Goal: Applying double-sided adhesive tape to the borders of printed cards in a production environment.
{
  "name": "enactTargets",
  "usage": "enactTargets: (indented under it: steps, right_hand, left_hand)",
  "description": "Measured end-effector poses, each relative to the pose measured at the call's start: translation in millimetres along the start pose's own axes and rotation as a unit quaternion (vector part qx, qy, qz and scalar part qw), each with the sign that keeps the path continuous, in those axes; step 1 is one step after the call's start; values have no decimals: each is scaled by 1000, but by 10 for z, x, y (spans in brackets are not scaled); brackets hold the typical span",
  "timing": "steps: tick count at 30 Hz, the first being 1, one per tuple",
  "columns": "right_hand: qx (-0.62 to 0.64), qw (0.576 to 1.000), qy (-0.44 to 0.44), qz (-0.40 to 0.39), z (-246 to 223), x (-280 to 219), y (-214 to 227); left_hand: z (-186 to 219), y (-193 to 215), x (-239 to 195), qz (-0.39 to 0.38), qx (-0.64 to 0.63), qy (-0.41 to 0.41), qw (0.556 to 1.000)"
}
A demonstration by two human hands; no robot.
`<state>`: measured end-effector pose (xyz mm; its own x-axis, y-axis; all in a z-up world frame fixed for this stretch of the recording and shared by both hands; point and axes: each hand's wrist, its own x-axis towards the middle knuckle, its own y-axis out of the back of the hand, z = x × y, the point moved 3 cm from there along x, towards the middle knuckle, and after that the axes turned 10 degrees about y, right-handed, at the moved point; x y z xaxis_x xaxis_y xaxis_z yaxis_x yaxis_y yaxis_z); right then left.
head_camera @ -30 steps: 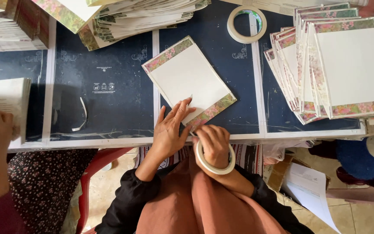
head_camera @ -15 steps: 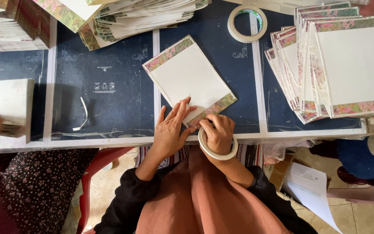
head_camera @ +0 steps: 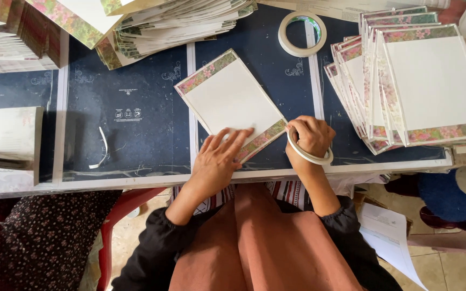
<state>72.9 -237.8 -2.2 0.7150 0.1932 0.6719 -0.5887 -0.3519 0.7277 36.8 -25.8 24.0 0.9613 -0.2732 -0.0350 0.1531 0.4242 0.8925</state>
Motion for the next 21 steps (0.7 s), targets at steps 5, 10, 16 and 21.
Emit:
enactTargets:
  steps: [5, 10, 16, 21]
  right_hand:
    - [-28, 999, 8, -24, 156, -18, -105]
    - [6, 1000, 3, 15, 194, 4, 97]
    - [55, 996, 62, 43, -186, -66, 415]
    - [127, 988, 39, 82, -384, -125, 798]
  left_hand:
    - [171, -181, 311, 24, 171, -97, 980]
    - [276, -460, 609, -4, 218, -79, 973]
    - [384, -427, 872, -20, 183, -53, 981]
    - [362, -138, 818, -65, 163, -120, 977]
